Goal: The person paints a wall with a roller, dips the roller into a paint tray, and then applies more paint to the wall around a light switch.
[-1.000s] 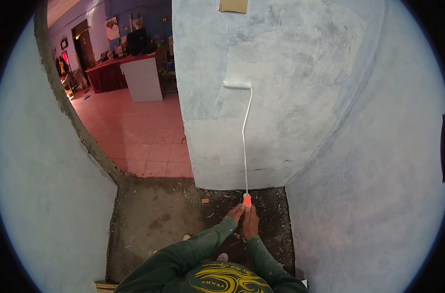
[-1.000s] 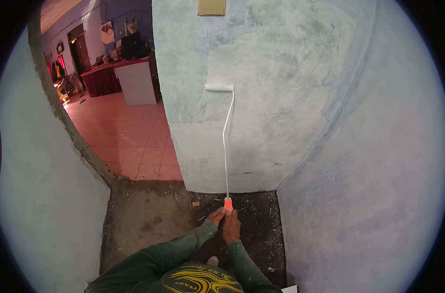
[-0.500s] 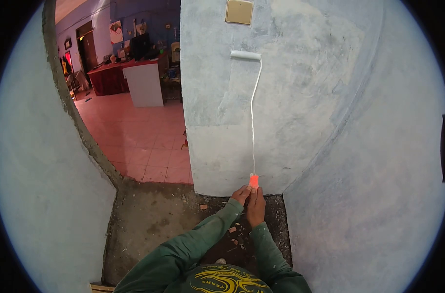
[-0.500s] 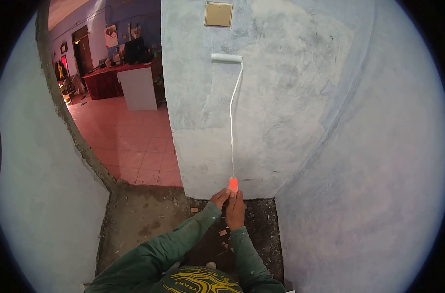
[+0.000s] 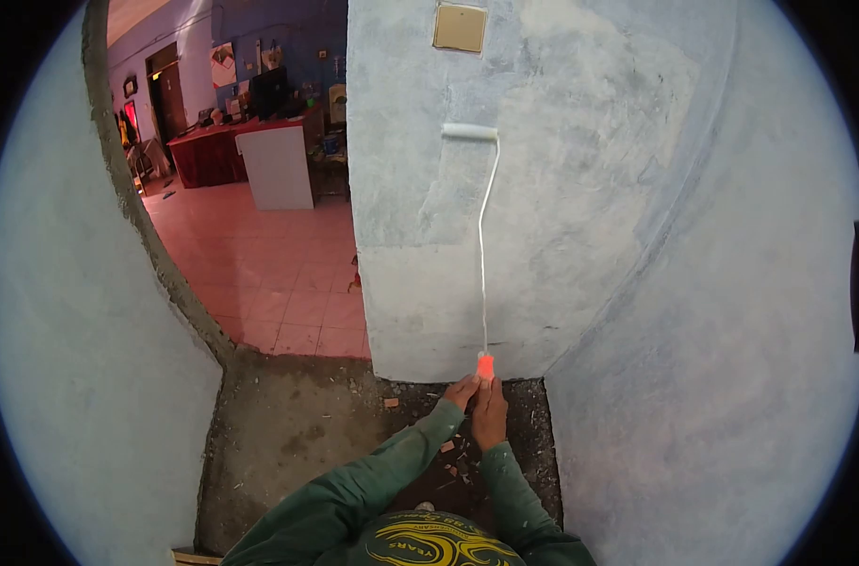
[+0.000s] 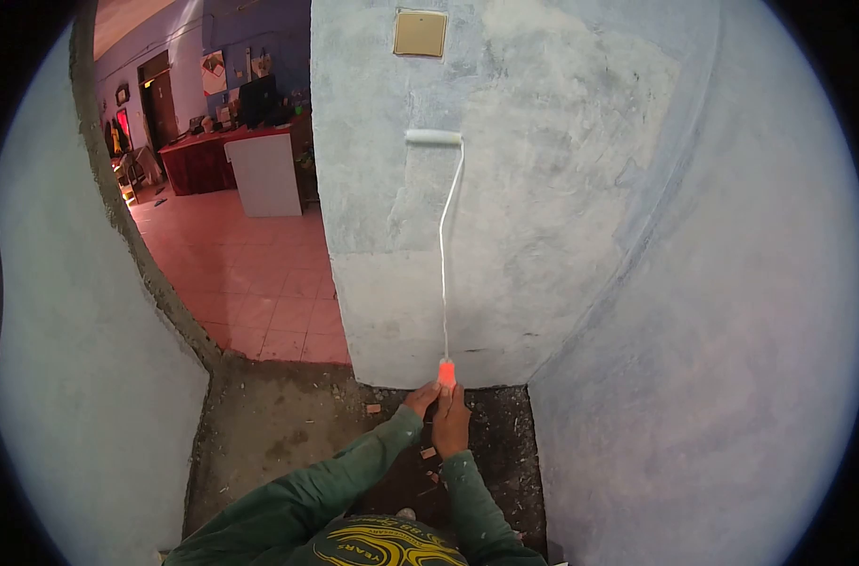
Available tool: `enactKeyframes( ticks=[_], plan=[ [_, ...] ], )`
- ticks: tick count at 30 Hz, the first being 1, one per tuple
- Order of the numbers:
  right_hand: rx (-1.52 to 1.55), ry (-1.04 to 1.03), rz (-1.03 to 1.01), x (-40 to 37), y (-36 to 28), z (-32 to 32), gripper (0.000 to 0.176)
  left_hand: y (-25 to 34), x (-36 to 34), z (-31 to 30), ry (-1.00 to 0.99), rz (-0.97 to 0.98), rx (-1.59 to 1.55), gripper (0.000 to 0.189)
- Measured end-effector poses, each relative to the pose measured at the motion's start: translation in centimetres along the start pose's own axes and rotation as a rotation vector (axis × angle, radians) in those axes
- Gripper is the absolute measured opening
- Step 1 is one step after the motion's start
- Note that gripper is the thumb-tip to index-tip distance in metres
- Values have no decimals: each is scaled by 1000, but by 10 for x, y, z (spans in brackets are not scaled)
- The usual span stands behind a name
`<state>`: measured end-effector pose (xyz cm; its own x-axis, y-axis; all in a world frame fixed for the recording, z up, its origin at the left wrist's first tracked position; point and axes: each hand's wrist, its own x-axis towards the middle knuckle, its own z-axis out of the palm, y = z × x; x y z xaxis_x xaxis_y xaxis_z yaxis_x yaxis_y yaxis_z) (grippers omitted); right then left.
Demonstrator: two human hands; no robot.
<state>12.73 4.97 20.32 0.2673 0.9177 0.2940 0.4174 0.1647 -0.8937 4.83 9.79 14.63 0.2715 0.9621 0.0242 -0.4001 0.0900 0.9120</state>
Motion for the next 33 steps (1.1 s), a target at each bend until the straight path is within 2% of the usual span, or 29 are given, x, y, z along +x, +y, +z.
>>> enactKeyframes(
  ticks=[3,6,8,13,17,22,27,33],
  plan=[
    [9,7,37,-2,-4,1,33,3,-2,1,42,-32,5,39],
    [18,1,57,19,-22,-2,32,25,15,6,-12,36,-11,36],
    [74,25,-18,32,-34,-3,31,38,28,8,0,35,33,35],
    [81,50,-44,48,-50,-4,31,70,38,15,-10,17,58,39],
    [94,43,-46,47,-55,-6,33,66,38,20,35,78,4,37],
    [105,55,-55,51,-63,-10,32,81,35,26,17,55,-37,38],
    [106,42,-37,51,-70,-12,32,72,39,22,6,24,-46,38],
    [75,34,-52,36,-31,0,32,47,24,14,41,41,-19,38]
  ],
)
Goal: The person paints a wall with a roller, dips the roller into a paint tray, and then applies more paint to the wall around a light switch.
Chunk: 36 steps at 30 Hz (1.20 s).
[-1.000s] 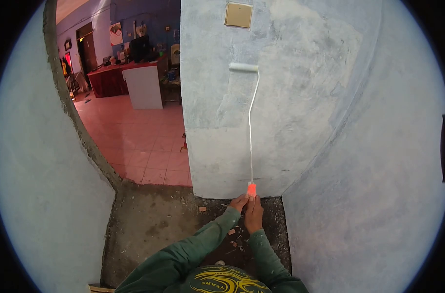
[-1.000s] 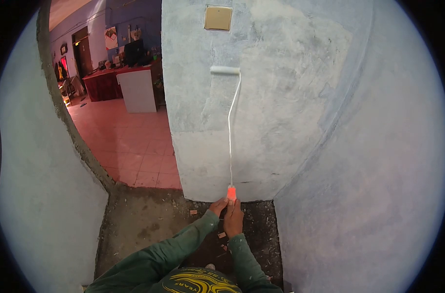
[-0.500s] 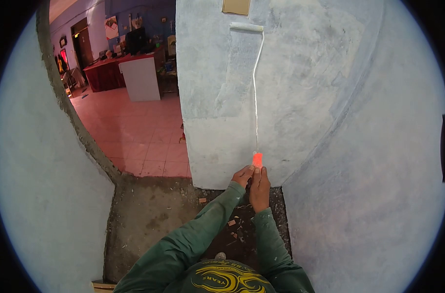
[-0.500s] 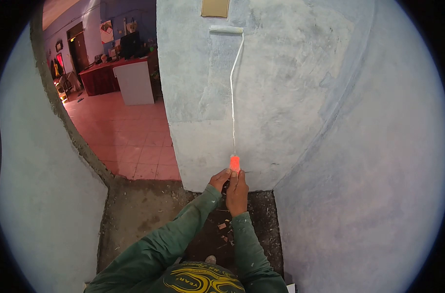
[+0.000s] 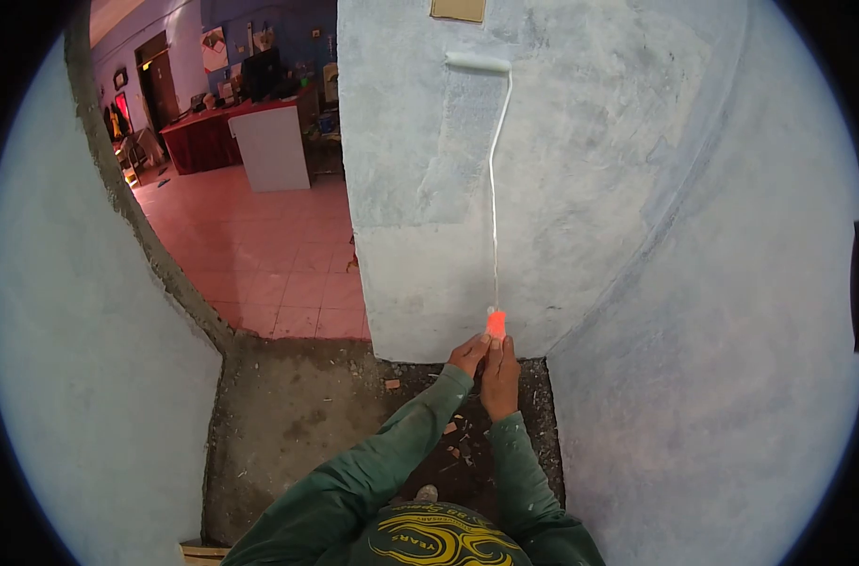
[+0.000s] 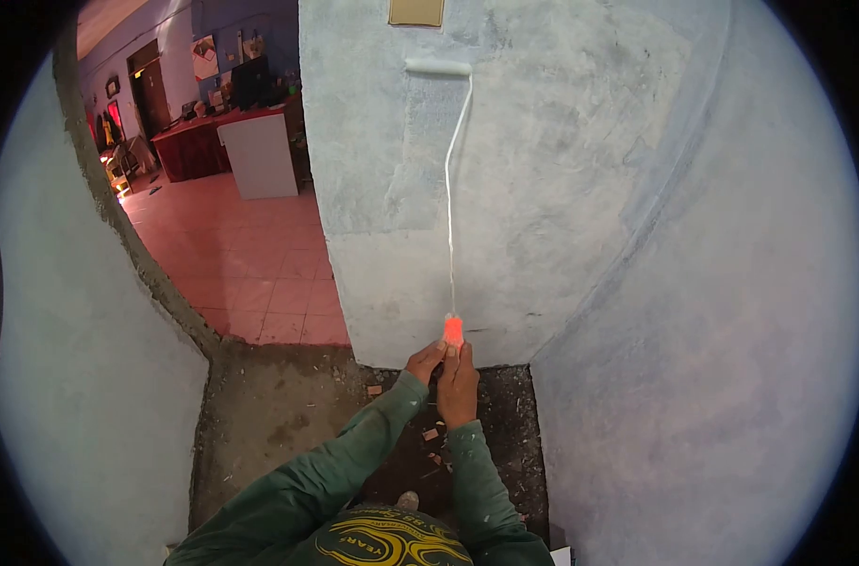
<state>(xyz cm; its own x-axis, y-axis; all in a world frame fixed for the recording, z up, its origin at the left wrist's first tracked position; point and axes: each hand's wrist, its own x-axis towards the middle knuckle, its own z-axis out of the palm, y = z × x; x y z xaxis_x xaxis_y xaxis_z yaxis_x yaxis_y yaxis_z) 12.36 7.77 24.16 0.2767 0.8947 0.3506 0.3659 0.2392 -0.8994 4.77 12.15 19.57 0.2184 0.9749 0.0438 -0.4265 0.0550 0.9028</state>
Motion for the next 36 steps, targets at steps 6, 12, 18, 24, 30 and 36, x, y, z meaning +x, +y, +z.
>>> enactKeyframes(
  ticks=[6,12,18,24,30,36],
  plan=[
    [-81,-31,86,-28,36,3,40,-52,-16,-20,17,-129,-11,38],
    [-89,-84,168,-57,61,-1,31,-104,-38,-40,-59,-208,0,45],
    [-89,-145,285,-86,96,-1,31,-139,-62,-53,-64,-252,2,47],
    [-75,-197,408,-107,117,-3,32,-166,-81,-59,-11,-387,-2,48],
    [-112,-128,284,-132,147,0,37,-241,-94,-89,-26,-381,-80,43],
    [-149,-163,336,-157,146,-16,38,-221,-125,-70,-7,-426,-172,40]
  ],
)
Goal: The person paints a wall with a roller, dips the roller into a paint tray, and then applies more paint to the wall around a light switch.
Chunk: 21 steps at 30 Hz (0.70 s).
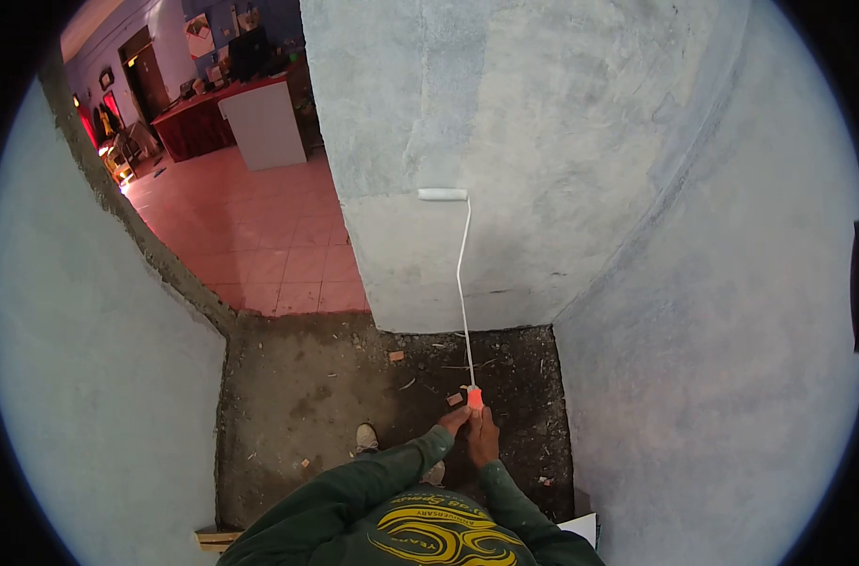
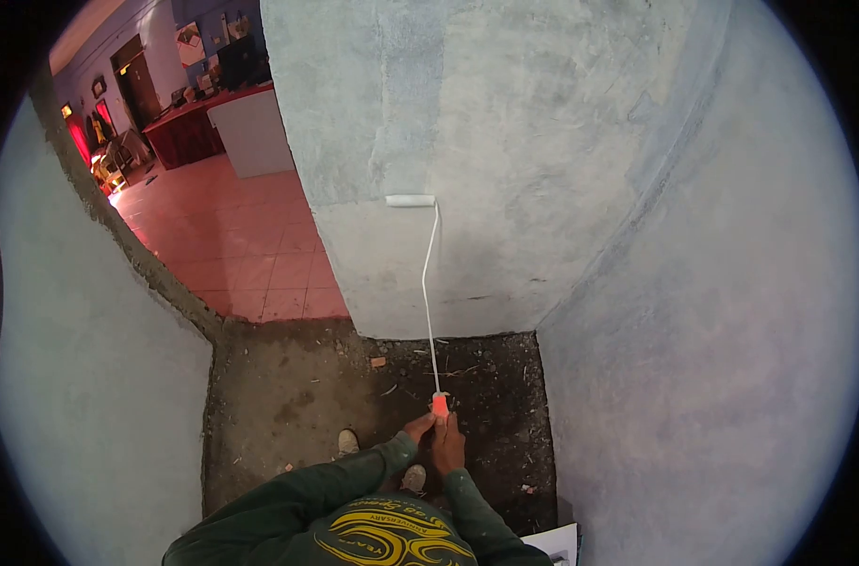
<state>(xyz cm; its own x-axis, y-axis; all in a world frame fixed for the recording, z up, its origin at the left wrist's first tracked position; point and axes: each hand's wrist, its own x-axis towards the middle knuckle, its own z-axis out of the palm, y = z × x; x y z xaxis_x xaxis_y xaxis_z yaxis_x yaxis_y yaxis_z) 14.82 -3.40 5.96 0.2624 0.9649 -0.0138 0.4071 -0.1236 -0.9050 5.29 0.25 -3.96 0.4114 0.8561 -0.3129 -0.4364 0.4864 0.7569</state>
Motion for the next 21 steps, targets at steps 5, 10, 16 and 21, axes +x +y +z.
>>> enactKeyframes(
  ticks=[5,10,16,21],
  plan=[
    [50,-99,125,-10,-7,2,37,32,-31,12,-27,-4,129,44],
    [35,-114,134,-3,-4,18,40,39,-26,3,45,-17,152,42],
    [58,-19,41,15,-16,27,38,56,-11,1,30,26,156,44],
    [48,-21,-1,35,-42,17,39,85,0,18,57,128,171,43]
  ],
)
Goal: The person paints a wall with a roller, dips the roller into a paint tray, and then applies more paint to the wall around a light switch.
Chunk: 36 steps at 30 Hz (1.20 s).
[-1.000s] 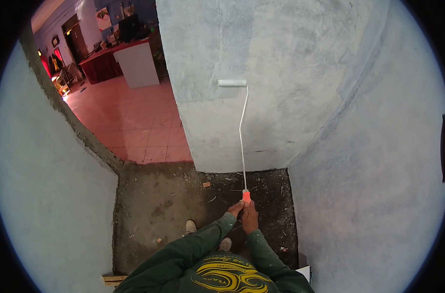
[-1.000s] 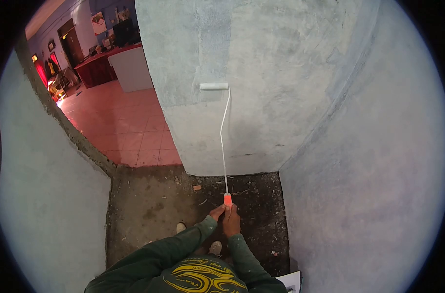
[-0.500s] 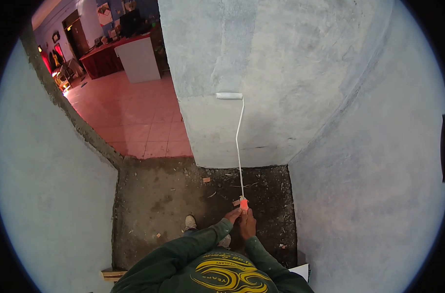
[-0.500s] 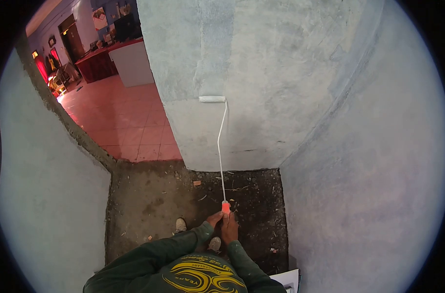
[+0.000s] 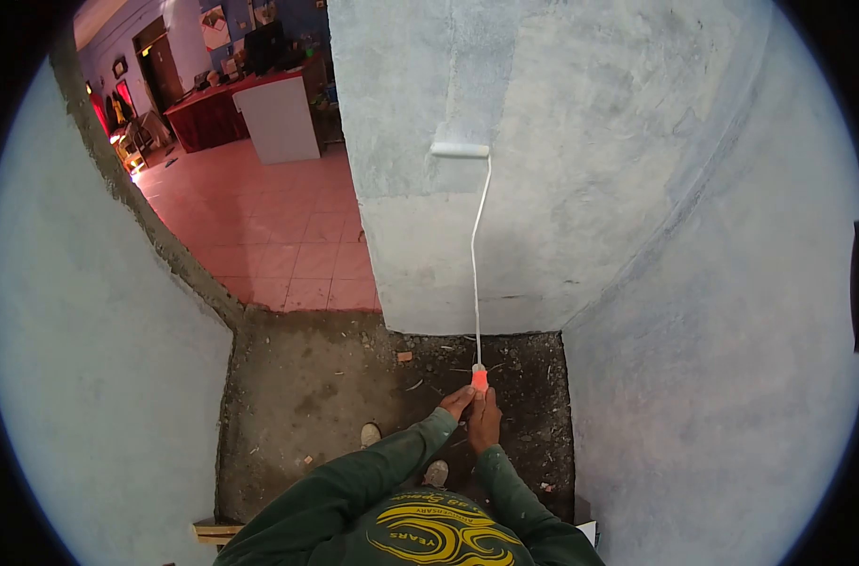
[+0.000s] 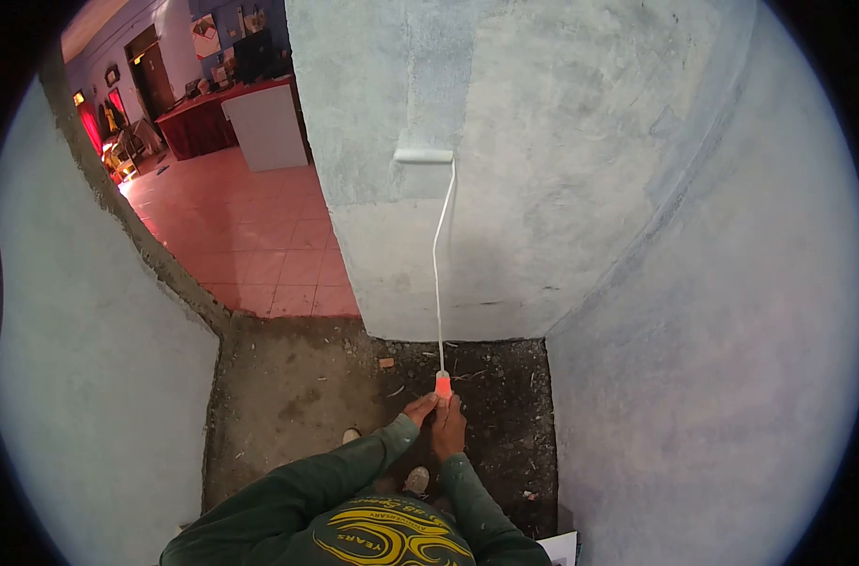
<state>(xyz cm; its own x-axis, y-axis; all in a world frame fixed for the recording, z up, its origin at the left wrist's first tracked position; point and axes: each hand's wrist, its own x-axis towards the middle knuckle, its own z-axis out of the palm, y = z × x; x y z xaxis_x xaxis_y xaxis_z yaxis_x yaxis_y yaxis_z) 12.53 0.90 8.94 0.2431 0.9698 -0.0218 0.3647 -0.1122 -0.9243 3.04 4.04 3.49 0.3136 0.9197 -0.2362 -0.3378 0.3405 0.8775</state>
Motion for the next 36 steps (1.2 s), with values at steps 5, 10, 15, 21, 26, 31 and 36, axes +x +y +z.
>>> enactKeyframes(
  ticks=[5,10,15,21,26,31,36],
  plan=[
    [8,48,-116,17,-27,-7,33,25,17,9,-43,72,32,43],
    [40,89,-154,28,-70,-15,34,50,32,19,-39,119,-27,43],
    [13,168,-285,44,-97,-18,39,99,34,36,-17,137,-14,42],
    [22,201,-338,58,-139,-27,32,147,41,54,-2,203,-81,40],
    [87,192,-351,66,-175,-36,30,180,49,63,-4,254,-79,37],
    [71,184,-339,69,-177,-36,30,182,49,64,25,282,-54,38],
    [42,134,-269,52,-134,-24,30,132,42,41,33,196,-20,41]
  ],
)
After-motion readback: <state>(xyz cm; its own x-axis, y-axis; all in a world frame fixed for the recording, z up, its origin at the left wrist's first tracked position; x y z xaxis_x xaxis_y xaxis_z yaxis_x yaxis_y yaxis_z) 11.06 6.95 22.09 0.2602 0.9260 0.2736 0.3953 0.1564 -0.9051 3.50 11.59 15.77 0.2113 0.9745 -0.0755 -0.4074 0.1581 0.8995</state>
